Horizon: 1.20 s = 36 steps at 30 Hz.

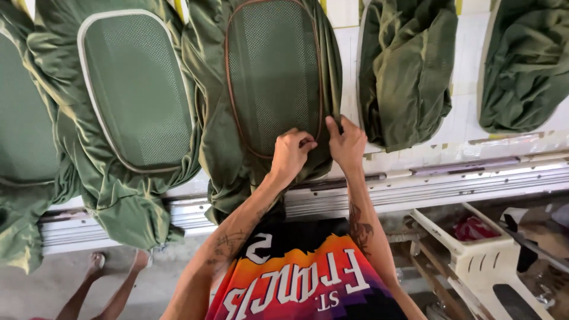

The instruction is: Fitting green fabric covers onto industrial embroidery hoops on a multi-head machine

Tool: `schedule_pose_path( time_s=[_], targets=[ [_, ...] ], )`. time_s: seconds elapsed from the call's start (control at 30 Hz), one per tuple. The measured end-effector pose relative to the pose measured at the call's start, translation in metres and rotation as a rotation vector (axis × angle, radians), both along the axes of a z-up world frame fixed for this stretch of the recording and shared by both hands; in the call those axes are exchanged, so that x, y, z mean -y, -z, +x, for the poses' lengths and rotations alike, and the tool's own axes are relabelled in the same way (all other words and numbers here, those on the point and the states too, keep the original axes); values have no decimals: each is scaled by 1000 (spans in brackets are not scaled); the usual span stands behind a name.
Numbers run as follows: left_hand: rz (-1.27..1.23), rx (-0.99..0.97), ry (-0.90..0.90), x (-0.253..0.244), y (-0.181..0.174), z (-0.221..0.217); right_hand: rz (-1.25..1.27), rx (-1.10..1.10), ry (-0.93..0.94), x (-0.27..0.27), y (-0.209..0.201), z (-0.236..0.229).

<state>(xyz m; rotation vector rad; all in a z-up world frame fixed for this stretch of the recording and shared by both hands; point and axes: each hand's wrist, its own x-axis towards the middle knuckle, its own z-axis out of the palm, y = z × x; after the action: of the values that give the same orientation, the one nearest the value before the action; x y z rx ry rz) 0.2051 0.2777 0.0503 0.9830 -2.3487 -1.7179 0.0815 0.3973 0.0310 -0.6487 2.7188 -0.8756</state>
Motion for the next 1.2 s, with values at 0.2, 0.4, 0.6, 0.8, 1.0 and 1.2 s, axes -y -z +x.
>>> schedule_pose_path(
  time_s=[0.2,0.4,0.6,0.8,1.0,1.2],
  targets=[
    [4,48,37,2,2,0,-38,-79,97,8,0,9],
    [-4,68,52,4,-8,-2,14,-86,93,16,-13,6],
    [13,38,-5,0,-9,0,99,-151,8,34,-32,-1],
    [57,52,-10,-3,11,0,29,-287,-223,63,-50,-37],
    [67,81,11,4,8,0,-14,-227,-373,60,-3,-59],
    [77,79,31,4,11,-1,-84,-164,-280,49,17,-58]
  ],
)
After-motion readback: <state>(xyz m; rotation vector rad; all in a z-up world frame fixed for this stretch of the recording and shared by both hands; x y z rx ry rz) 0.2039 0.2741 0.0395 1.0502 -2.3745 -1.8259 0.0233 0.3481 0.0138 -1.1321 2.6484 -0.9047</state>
